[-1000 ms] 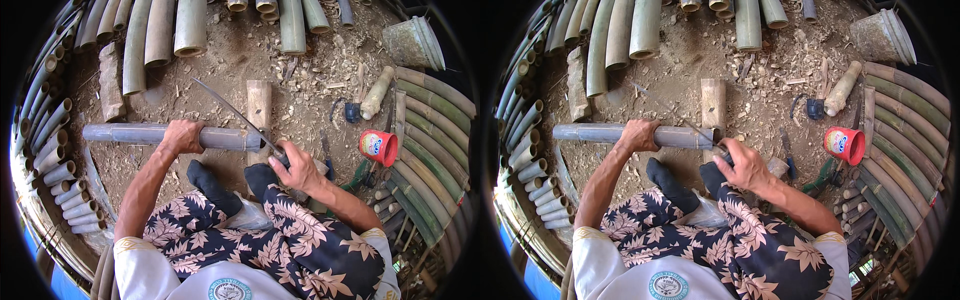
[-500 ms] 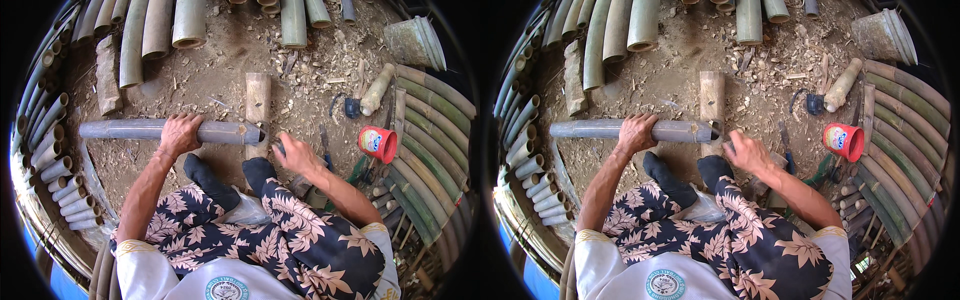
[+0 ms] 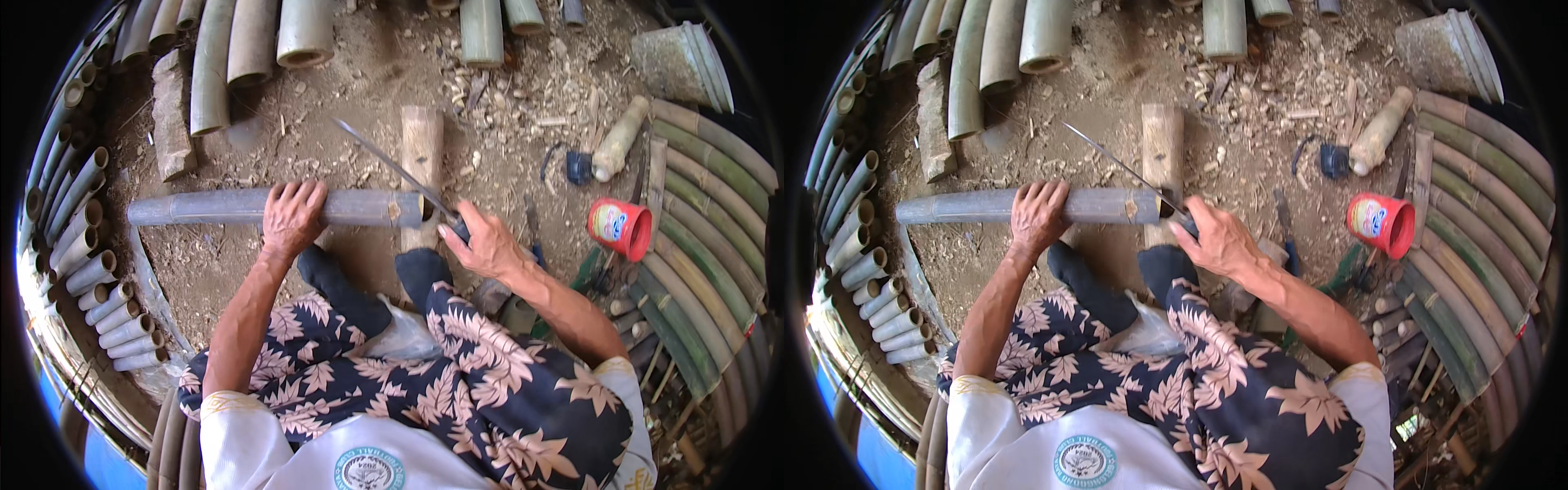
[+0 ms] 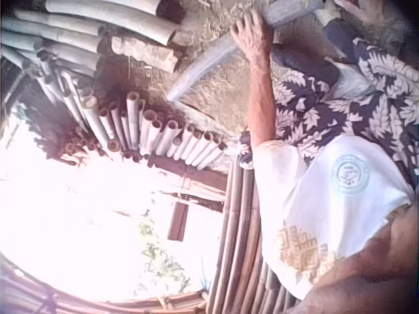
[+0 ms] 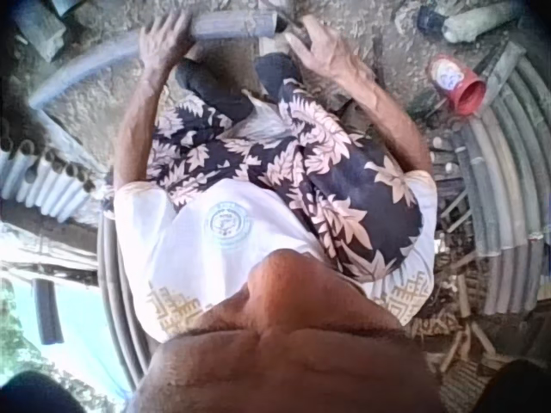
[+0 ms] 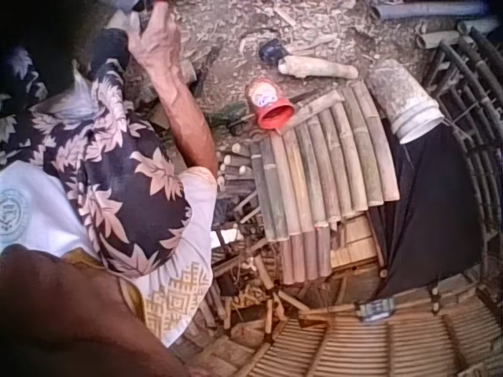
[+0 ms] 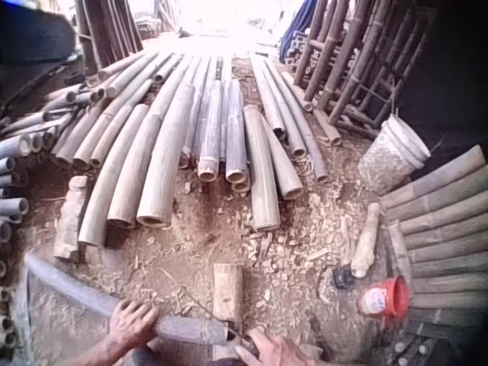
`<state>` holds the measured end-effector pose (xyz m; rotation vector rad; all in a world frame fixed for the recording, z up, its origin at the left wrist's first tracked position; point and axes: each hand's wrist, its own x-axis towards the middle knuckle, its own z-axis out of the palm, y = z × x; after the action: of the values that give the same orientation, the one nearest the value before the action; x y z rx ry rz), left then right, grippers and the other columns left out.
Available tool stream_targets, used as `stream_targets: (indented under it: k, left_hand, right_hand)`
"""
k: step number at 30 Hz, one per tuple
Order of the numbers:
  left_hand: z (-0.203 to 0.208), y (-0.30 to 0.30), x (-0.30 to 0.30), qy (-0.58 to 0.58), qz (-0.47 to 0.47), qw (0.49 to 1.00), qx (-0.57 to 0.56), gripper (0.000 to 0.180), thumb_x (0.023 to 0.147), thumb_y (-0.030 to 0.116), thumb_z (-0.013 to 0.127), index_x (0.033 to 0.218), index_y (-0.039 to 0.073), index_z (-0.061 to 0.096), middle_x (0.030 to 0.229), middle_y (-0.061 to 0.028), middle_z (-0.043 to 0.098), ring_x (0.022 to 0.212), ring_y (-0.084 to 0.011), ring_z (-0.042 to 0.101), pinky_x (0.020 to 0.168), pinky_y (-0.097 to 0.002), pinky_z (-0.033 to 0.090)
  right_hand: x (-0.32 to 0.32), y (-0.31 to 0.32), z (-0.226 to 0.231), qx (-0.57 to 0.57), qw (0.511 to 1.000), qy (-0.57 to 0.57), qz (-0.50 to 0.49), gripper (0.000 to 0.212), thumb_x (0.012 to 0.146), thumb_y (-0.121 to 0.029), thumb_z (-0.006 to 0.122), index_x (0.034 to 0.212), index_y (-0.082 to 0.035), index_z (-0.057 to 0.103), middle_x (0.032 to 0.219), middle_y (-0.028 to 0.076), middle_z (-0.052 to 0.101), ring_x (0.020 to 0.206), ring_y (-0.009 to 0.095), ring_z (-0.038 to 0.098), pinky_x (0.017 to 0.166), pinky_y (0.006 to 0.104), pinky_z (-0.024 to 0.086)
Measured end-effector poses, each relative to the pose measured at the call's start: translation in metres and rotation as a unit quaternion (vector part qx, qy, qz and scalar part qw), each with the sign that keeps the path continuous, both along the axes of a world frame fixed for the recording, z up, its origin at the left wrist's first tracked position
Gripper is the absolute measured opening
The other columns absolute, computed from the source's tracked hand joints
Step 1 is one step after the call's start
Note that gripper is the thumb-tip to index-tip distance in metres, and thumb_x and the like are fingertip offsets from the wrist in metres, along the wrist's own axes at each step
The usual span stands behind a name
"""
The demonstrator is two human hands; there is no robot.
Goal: The person holds a bamboo stalk by hand and uses a knife to shave its surface and cut into its ends, rotating the stalk several times to work on different sides.
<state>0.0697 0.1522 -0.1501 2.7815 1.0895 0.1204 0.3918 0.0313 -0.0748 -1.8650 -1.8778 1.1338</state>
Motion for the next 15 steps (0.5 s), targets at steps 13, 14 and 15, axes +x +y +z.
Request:
stream_targets:
  k: [13,14,15]
  left_hand:
    - [0.027,0.019,0.010,0.113,-0.015,0.982,-0.153,0.070,0.061,0.028,0.083,0.123,0.012,0.056,0.114,-0.0110,0.056,0.115,-0.0291,0.054,0.100,-0.0449,0.044]
    - [0.023,0.024,0.012,0.125,-0.019,0.979,-0.161,0.068,0.059,0.027,0.083,0.120,0.011,0.057,0.114,-0.0111,0.056,0.114,-0.0291,0.054,0.099,-0.0443,0.045]
    - [0.019,0.027,0.015,0.137,-0.023,0.976,-0.169,0.066,0.058,0.027,0.083,0.118,0.011,0.058,0.114,-0.0111,0.056,0.114,-0.0291,0.054,0.098,-0.0436,0.046]
  right_hand:
    - [0.026,-0.016,-0.027,-0.100,0.993,-0.055,-0.026,0.033,0.095,-0.026,0.061,0.111,0.001,0.051,0.069,0.025,0.064,0.065,0.044,0.067,0.060,0.0491,0.054]
    - [0.022,-0.014,-0.022,-0.097,0.993,-0.064,-0.026,0.034,0.096,-0.027,0.061,0.112,0.001,0.051,0.069,0.025,0.064,0.065,0.044,0.066,0.060,0.0493,0.054]
    - [0.019,-0.012,-0.016,-0.126,0.989,-0.071,-0.018,0.036,0.097,-0.028,0.060,0.114,0.002,0.052,0.071,0.024,0.064,0.064,0.042,0.067,0.059,0.0465,0.055]
